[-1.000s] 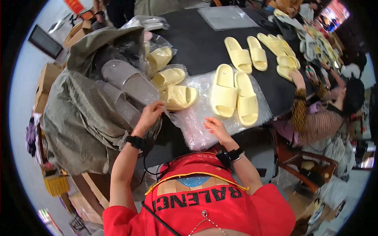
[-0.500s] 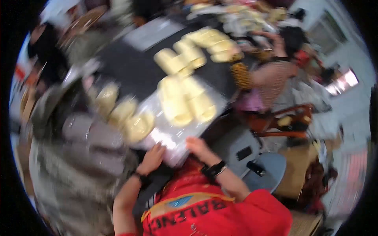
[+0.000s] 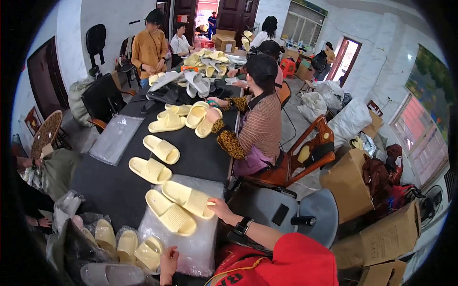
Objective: The recorder is sorting and placing pairs of slippers/slides into plastic bags for packaging in a footwear manufacturing environment.
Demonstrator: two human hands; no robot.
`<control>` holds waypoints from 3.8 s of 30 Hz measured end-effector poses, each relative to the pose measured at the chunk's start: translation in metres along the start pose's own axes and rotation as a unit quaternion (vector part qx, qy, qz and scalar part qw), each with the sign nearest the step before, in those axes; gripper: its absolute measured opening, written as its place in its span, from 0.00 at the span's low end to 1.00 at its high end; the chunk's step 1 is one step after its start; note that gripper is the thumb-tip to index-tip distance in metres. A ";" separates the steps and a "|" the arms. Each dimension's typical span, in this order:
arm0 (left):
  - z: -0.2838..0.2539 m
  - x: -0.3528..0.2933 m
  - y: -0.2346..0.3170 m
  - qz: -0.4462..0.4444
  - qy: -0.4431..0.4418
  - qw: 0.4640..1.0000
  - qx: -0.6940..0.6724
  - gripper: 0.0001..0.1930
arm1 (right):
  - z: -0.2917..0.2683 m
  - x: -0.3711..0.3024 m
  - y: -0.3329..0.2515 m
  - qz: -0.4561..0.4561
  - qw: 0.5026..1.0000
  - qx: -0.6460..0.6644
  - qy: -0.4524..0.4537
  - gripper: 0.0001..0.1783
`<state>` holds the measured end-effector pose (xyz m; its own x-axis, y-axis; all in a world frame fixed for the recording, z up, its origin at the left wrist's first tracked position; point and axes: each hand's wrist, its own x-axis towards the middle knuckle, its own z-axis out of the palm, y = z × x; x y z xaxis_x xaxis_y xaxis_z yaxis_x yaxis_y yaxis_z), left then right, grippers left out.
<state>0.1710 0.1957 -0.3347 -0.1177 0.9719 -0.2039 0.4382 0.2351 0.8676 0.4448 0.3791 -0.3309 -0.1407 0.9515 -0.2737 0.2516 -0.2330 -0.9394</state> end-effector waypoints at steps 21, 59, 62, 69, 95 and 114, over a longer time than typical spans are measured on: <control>0.008 0.124 0.059 -0.053 0.000 0.981 0.186 0.19 | -0.005 0.064 -0.023 0.059 0.957 -0.224 -0.175 0.35; 0.023 0.122 0.085 -0.001 -0.042 0.995 0.090 0.17 | 0.007 0.039 -0.008 0.222 0.915 0.090 -0.325 0.32; 0.031 0.121 0.093 -0.078 -0.057 0.991 0.096 0.18 | 0.005 0.038 0.007 0.140 0.955 0.038 -0.258 0.32; 0.047 0.128 0.057 -0.068 -0.026 0.986 0.148 0.22 | 0.009 0.045 0.020 0.115 0.958 0.006 -0.263 0.32; 0.033 0.104 0.142 -0.055 -0.025 0.990 -0.126 0.09 | -0.019 0.027 -0.025 0.265 0.764 0.462 -0.365 0.36; 0.046 0.095 0.135 -0.055 -0.028 0.997 -0.046 0.14 | -0.006 0.029 0.024 0.173 0.839 0.413 -0.310 0.34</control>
<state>0.2599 0.3203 -0.2584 -0.1097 0.9398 -0.3237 0.3408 0.3415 0.8759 0.4523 0.4020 -0.3604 -0.7307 0.5707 -0.3747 -0.3326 -0.7769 -0.5346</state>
